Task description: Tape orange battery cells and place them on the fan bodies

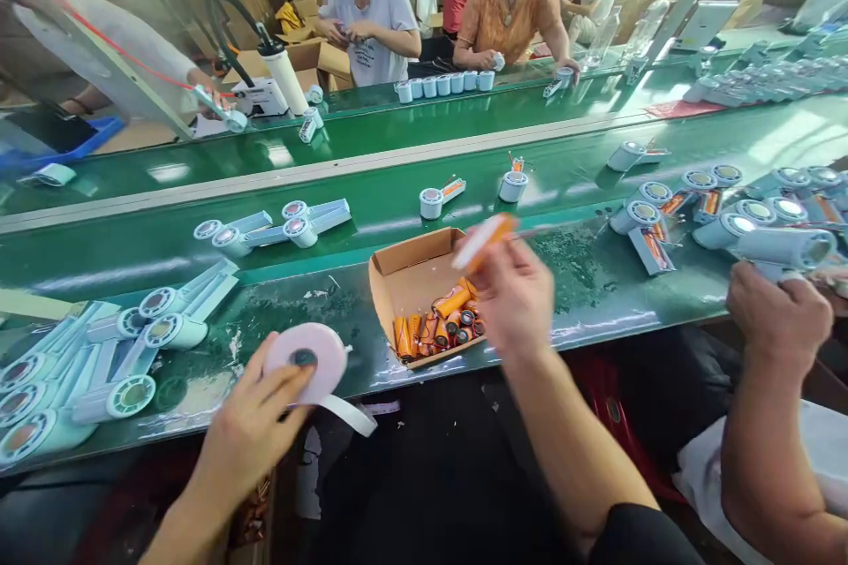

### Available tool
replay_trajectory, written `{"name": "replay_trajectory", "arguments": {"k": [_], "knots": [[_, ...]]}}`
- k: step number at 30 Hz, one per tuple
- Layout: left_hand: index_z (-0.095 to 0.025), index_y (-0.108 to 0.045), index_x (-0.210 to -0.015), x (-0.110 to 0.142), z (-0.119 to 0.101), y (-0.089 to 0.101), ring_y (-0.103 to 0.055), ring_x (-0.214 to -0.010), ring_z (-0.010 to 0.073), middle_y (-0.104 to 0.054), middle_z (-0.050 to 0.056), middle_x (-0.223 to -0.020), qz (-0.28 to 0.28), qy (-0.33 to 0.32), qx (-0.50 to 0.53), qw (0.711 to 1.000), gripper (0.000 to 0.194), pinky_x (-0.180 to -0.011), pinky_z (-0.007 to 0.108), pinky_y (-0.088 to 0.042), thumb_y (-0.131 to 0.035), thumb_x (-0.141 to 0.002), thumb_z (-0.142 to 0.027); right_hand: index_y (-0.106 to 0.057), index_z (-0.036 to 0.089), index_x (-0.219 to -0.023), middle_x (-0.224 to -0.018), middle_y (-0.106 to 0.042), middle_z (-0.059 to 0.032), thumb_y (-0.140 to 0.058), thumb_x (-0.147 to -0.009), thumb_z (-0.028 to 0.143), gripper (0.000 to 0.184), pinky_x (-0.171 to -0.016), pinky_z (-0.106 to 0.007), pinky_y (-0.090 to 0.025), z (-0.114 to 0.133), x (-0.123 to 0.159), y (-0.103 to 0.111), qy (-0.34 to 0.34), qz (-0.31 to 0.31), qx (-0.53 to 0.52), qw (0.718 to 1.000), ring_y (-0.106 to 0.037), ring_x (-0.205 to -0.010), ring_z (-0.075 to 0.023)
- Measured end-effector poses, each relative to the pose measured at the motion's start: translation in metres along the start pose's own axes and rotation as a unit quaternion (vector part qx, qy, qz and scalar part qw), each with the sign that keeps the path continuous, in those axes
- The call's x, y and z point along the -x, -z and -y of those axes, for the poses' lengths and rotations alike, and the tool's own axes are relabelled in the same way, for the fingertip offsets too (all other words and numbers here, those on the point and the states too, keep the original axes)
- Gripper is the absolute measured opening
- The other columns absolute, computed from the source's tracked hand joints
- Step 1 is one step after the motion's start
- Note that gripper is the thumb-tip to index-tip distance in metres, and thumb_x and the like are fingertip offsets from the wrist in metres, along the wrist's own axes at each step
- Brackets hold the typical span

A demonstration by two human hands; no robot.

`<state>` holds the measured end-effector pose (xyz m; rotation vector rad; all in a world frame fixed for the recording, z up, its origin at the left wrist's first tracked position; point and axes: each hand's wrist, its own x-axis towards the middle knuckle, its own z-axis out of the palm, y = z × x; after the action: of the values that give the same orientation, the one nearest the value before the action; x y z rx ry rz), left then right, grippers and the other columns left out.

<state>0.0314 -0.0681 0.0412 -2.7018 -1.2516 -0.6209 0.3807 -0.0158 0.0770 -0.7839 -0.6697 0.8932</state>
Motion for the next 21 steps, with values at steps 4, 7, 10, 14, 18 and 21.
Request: {"name": "replay_trajectory", "arguments": {"k": [4, 7, 10, 14, 18, 21], "knots": [[-0.025, -0.079, -0.120, -0.002, 0.083, -0.015, -0.060, -0.139, 0.0394, -0.079, 0.007, -0.126, 0.105, 0.169, 0.028, 0.980, 0.038, -0.109, 0.055, -0.060, -0.069, -0.094, -0.051, -0.083, 0.029, -0.100, -0.102, -0.084, 0.0009, -0.096, -0.075, 0.043, 0.031, -0.072, -0.023, -0.066, 0.021, -0.028, 0.024, 0.062, -0.051, 0.016, 0.997, -0.081, -0.089, -0.0164], [-0.023, -0.076, -0.127, -0.065, 0.117, -0.032, -0.060, -0.136, 0.0349, -0.076, 0.010, -0.133, 0.038, 0.237, 0.010, 0.971, 0.045, -0.117, 0.054, -0.051, -0.053, -0.102, -0.052, -0.083, 0.025, -0.102, -0.099, -0.085, -0.0057, -0.098, -0.071, 0.046, 0.040, -0.071, -0.030, -0.069, 0.004, -0.010, 0.023, -0.033, 0.026, 0.073, 0.996, -0.082, -0.083, -0.0220], [-0.023, -0.071, -0.138, -0.147, 0.127, -0.052, -0.047, -0.146, 0.0390, -0.067, 0.013, -0.146, 0.034, 0.232, -0.074, 0.969, 0.045, -0.125, 0.063, -0.036, -0.052, -0.102, -0.044, -0.082, 0.022, -0.105, -0.101, -0.085, -0.0116, -0.096, -0.072, 0.050, 0.046, -0.074, -0.040, -0.071, -0.013, 0.011, 0.020, -0.080, 0.079, 0.124, 0.986, -0.083, -0.084, -0.0287], [-0.024, -0.079, -0.121, -0.211, 0.132, -0.076, -0.045, -0.144, 0.0404, -0.061, 0.015, -0.149, 0.115, 0.207, -0.145, 0.961, 0.034, -0.126, 0.069, -0.025, -0.054, -0.099, -0.026, -0.082, 0.024, -0.107, -0.104, -0.085, -0.0127, -0.094, -0.076, 0.049, 0.041, -0.077, -0.045, -0.071, -0.006, 0.013, 0.037, -0.067, 0.079, 0.153, 0.983, -0.084, -0.088, -0.0324], [-0.021, -0.082, -0.112, -0.225, 0.139, -0.088, -0.049, -0.135, 0.0413, -0.063, 0.019, -0.142, 0.150, 0.177, -0.137, 0.963, 0.036, -0.110, 0.064, -0.044, -0.053, -0.091, -0.012, -0.078, 0.032, -0.120, -0.099, -0.086, -0.0081, -0.095, -0.077, 0.043, 0.047, -0.072, -0.041, -0.071, 0.016, -0.007, 0.061, -0.058, 0.079, 0.169, 0.981, -0.084, -0.087, -0.0304], [-0.019, -0.080, -0.116, -0.241, 0.134, -0.094, -0.048, -0.135, 0.0405, -0.066, 0.020, -0.138, 0.181, 0.130, -0.115, 0.968, 0.041, -0.105, 0.058, -0.050, -0.053, -0.088, -0.009, -0.069, 0.038, -0.135, -0.097, -0.085, -0.0041, -0.096, -0.075, 0.040, 0.066, -0.075, -0.042, -0.070, 0.023, -0.034, 0.053, -0.035, 0.090, 0.175, 0.980, -0.083, -0.091, -0.0297]]}}
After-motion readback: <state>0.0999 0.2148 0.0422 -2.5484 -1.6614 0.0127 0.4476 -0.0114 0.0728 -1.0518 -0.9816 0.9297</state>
